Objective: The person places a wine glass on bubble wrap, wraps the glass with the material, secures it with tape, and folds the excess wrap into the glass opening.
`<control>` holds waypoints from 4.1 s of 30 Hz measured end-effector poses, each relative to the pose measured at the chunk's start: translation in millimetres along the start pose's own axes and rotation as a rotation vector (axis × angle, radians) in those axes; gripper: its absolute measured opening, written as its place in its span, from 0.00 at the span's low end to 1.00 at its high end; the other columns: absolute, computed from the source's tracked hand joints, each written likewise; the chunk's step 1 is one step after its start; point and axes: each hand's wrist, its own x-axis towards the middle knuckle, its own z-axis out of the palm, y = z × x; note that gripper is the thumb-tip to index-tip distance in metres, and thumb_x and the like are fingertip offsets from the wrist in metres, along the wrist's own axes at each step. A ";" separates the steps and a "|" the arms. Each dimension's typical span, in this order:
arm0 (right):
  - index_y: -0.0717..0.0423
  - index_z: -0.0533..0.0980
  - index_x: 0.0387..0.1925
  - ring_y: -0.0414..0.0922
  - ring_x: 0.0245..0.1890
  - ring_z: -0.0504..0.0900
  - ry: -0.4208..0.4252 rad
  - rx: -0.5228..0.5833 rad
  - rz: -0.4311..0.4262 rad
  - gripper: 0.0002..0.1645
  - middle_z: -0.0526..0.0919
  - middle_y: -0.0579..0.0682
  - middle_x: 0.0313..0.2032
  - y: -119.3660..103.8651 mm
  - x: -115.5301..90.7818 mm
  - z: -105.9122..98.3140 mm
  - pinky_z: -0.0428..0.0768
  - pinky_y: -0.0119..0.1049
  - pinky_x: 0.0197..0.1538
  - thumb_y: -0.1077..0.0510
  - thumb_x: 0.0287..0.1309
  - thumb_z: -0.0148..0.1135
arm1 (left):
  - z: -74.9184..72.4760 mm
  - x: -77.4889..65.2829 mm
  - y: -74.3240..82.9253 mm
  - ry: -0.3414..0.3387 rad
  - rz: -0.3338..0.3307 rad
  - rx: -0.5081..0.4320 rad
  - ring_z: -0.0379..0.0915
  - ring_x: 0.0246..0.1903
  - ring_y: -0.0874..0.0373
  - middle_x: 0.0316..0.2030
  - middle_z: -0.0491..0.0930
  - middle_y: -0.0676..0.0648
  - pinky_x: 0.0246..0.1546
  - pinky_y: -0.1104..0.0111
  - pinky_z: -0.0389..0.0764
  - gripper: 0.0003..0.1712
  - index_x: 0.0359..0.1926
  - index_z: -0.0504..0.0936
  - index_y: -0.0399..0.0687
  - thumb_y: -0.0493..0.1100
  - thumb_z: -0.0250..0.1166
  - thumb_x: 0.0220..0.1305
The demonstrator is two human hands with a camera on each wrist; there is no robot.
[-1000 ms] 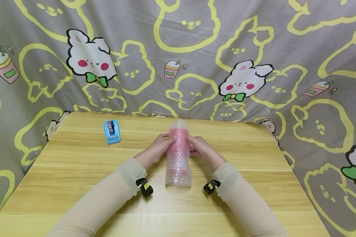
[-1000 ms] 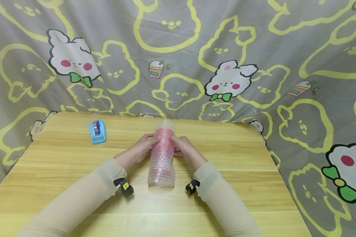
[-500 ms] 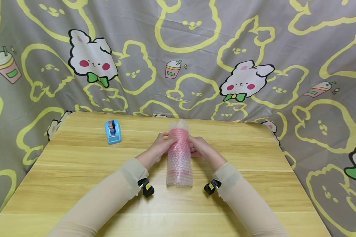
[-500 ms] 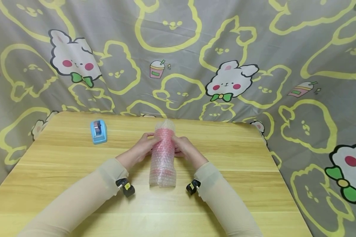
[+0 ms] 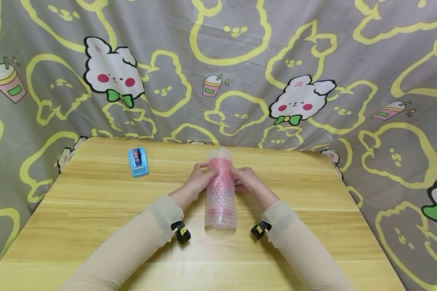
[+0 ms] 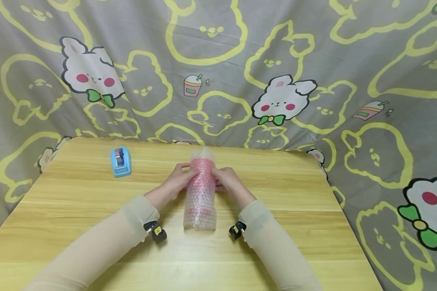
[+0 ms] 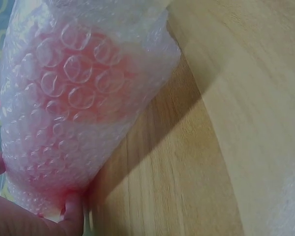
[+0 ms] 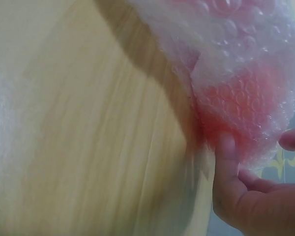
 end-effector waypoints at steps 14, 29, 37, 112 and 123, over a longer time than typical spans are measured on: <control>0.66 0.67 0.47 0.41 0.22 0.77 0.076 0.016 -0.074 0.17 0.74 0.51 0.25 -6.0 -3.5 0.6 0.81 0.34 0.29 0.65 0.56 0.57 | 2.7 -2.3 1.4 0.012 0.015 0.018 0.70 0.59 0.42 0.65 0.62 0.32 0.58 0.55 0.76 0.42 0.71 0.56 0.40 0.51 0.64 0.64; 0.62 0.66 0.45 0.40 0.25 0.76 0.063 -0.023 -0.067 0.16 0.72 0.51 0.31 -5.8 -7.3 4.9 0.82 0.34 0.34 0.55 0.66 0.58 | 6.8 -5.9 1.9 -0.008 0.060 -0.020 0.77 0.50 0.44 0.57 0.69 0.32 0.50 0.58 0.81 0.39 0.69 0.55 0.39 0.47 0.64 0.66; 0.63 0.66 0.43 0.38 0.23 0.75 0.043 -0.003 -0.084 0.15 0.72 0.49 0.29 -2.8 -3.8 5.5 0.81 0.30 0.29 0.57 0.65 0.60 | 7.2 -5.8 -0.4 -0.024 0.080 -0.068 0.79 0.48 0.43 0.54 0.72 0.31 0.47 0.58 0.83 0.37 0.69 0.54 0.38 0.44 0.64 0.68; 0.58 0.68 0.31 0.39 0.26 0.76 -0.018 0.036 -0.070 0.07 0.71 0.46 0.24 2.9 -8.0 4.4 0.81 0.34 0.35 0.59 0.65 0.49 | -0.5 -7.3 -4.4 -0.020 0.027 -0.028 0.77 0.52 0.43 0.60 0.68 0.33 0.53 0.55 0.80 0.32 0.67 0.61 0.35 0.47 0.61 0.72; 0.58 0.67 0.33 0.39 0.28 0.76 -0.025 0.024 -0.079 0.08 0.71 0.47 0.27 4.3 -8.8 5.7 0.81 0.32 0.33 0.58 0.66 0.48 | -1.5 -6.3 -7.5 -0.009 0.028 -0.047 0.80 0.45 0.48 0.55 0.74 0.33 0.48 0.59 0.82 0.33 0.67 0.63 0.37 0.47 0.64 0.69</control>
